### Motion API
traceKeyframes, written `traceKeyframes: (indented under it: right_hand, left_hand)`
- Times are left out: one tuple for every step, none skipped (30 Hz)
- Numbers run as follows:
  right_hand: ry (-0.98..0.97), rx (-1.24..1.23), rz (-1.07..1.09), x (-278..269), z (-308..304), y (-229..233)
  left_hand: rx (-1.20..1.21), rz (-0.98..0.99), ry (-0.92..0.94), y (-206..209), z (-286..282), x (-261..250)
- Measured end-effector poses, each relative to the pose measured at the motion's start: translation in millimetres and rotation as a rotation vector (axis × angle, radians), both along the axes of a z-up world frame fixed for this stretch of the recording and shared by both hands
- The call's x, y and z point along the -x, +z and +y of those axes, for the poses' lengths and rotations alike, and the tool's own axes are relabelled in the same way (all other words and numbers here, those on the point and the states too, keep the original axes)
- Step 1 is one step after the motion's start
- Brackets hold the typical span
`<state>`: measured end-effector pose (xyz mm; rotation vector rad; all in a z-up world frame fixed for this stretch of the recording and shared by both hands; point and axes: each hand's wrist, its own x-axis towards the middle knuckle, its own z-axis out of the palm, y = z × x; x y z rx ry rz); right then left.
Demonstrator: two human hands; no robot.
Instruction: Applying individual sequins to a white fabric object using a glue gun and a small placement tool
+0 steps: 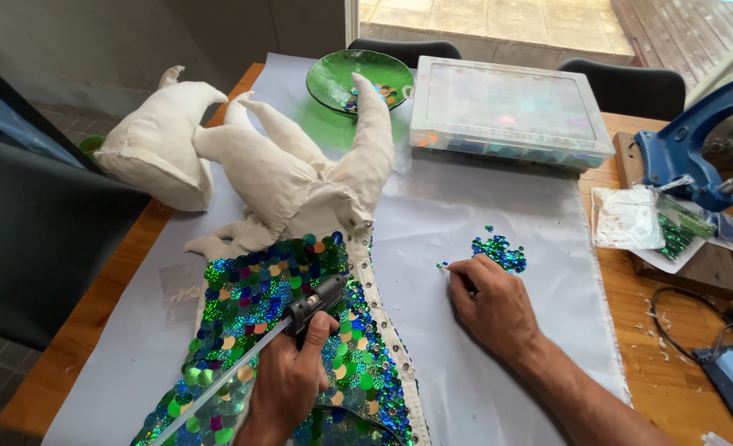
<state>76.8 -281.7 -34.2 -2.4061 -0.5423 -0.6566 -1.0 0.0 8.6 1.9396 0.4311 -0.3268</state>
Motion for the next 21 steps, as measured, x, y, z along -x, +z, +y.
traceKeyframes:
  right_hand:
    - [-0.004, 0.000, -0.001, 1, -2, 0]
    - [-0.002, 0.002, 0.003, 1, -2, -1]
    - [0.000, 0.004, 0.007, 1, -1, -1]
    - [0.006, 0.005, 0.007, 0, -1, -1]
    - [0.015, -0.005, 0.008, 0, 0, 0]
    - [0.016, -0.014, 0.008, 0, -1, 0]
    - [0.014, -0.014, 0.008, -2, -1, 0]
    - [0.007, -0.100, 0.014, -3, -1, -1]
    - [0.000, -0.187, 0.020, -4, -1, -1]
    - [-0.001, -0.187, 0.021, -2, -2, -2]
    - [-0.043, -0.264, 0.075, -1, -3, -3]
    - [-0.080, -0.340, 0.128, -1, -2, -4]
    - [-0.076, -0.340, 0.127, 1, 1, 0]
    - [-0.094, -0.396, 0.197, 3, 4, 3]
    - [-0.112, -0.451, 0.268, 4, 7, 6]
    - [-0.110, -0.451, 0.269, 4, 12, 11]
    - [-0.064, -0.424, 0.227, 4, 18, 17]
    - [-0.020, -0.396, 0.189, 5, 23, 21]
    - [-0.020, -0.396, 0.193, 4, 30, 25]
    - [0.021, -0.405, 0.171, 2, 37, 29]
    - [0.061, -0.413, 0.149, 0, 44, 33]
  left_hand:
    - [0.000, -0.001, -0.004, 0, -1, -1]
    - [0.005, 0.003, 0.003, 1, -1, 0]
    - [0.010, 0.008, 0.009, 1, 0, 0]
    - [0.011, 0.009, 0.015, 1, 0, 1]
    - [-0.010, 0.016, 0.006, 1, 0, 1]
    - [-0.032, 0.023, -0.012, 1, 0, 0]
    - [-0.032, 0.023, -0.014, 1, 0, 0]
    - [-0.015, 0.014, -0.006, 1, -1, 0]
    - [0.001, 0.005, 0.002, 0, -1, 0]
    - [0.001, 0.006, 0.002, 1, -1, 0]
    - [-0.001, 0.009, 0.007, 1, -1, 0]
    - [-0.002, 0.010, 0.018, 2, 0, 1]
    - [-0.002, 0.009, 0.021, 1, 0, 1]
    - [-0.005, 0.006, 0.005, -1, 1, 1]
    - [-0.008, 0.004, -0.010, -2, 1, 1]
    - [-0.008, 0.004, -0.008, -4, 2, 0]
    - [-0.015, -0.004, -0.021, -6, 3, 0]
    - [-0.022, -0.008, -0.036, -9, 3, 0]
    - [-0.022, -0.004, -0.035, -6, 2, 1]
    - [-0.007, -0.012, -0.027, -3, 2, 1]
    - [0.008, -0.020, -0.020, 1, 1, 1]
